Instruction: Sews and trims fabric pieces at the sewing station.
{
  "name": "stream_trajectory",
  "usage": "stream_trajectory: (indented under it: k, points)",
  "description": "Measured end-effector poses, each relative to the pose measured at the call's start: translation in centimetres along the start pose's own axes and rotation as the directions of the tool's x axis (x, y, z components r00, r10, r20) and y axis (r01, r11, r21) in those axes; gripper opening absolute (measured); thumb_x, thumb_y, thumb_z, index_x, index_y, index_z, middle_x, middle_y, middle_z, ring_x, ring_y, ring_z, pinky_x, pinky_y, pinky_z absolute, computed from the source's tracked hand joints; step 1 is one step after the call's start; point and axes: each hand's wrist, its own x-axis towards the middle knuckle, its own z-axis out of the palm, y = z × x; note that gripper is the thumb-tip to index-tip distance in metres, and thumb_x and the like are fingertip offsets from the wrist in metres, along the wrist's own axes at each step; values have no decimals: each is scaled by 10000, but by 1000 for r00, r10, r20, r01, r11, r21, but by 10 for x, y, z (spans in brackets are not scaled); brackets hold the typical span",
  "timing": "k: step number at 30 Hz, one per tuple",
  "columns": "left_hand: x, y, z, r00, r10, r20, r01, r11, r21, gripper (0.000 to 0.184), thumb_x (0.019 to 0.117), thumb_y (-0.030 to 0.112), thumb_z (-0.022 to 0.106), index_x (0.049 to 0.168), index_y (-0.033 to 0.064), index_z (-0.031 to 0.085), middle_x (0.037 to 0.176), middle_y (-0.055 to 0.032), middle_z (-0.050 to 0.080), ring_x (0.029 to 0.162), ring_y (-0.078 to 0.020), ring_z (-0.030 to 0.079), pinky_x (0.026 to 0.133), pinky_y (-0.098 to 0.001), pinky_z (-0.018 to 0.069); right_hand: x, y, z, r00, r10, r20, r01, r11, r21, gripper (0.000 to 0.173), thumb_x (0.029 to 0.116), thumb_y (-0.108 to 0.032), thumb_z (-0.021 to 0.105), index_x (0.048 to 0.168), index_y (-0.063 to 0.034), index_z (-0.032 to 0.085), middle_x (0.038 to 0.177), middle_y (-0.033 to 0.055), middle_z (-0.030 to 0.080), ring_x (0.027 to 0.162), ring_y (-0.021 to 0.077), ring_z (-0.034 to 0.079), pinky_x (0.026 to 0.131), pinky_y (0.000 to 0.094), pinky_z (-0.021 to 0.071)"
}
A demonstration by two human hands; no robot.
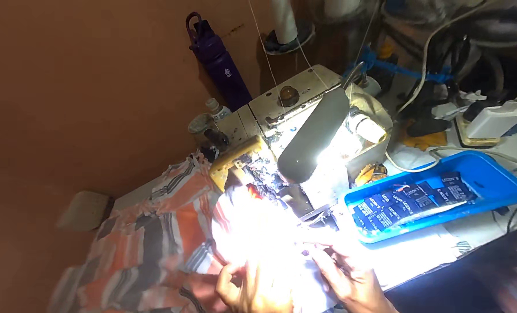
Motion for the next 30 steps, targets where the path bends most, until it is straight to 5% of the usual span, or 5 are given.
stream_trajectory:
  k: [6, 11, 18, 26, 30]
  points:
    - [13, 0, 19, 992, -77, -104, 80, 997, 24, 198, 844, 109, 658, 738, -48, 713, 854, -220, 732, 872, -346, 656, 939, -487, 366, -18, -15, -15, 975, 222, -6, -222, 973, -56, 245, 920, -28, 653, 1140, 80, 659, 1078, 40, 711, 882, -58, 629, 774, 102, 526]
    - [19, -14, 25, 990, -49, -130, 49, 999, -9, 148, 807, 120, 646, 719, 13, 696, 798, -168, 683, 853, -336, 637, 950, -533, 340, -23, -27, -29, 956, 277, 95, -230, 912, -340, 573, 1037, -420, 540, 1357, 54, 577, 1265, 105, 690, 1158, 12, 625, 992, 196, 501]
    - [17, -26, 38, 978, -68, -196, 50, 995, -92, 161, 816, 138, 612, 689, 45, 646, 730, -118, 609, 831, -253, 587, 953, -443, 326, -20, -26, -31, 975, 220, 30, -172, 832, -528, 309, 997, -212, 592, 1199, -6, 700, 1048, 109, 735, 900, 72, 662, 803, 202, 519]
    - [60, -66, 51, 960, -257, 111, 280, 892, -355, 200, 881, 180, 674, 947, 42, 803, 859, -127, 661, 850, -257, 621, 817, -479, 456, 16, -15, -7, 994, -104, 24, 93, 734, -673, 273, 953, -272, 644, 1104, -83, 771, 924, 35, 737, 793, 53, 652, 708, 186, 518]
    - [37, -59, 43, 935, -351, -40, 330, 908, -259, 207, 856, 169, 673, 918, 20, 802, 839, -179, 695, 831, -321, 659, 788, -498, 502, 32, -22, 11, 966, -226, 123, 232, 555, -799, 252, 929, -238, 637, 1058, -94, 799, 882, 63, 759, 771, 198, 704, 674, 317, 536]
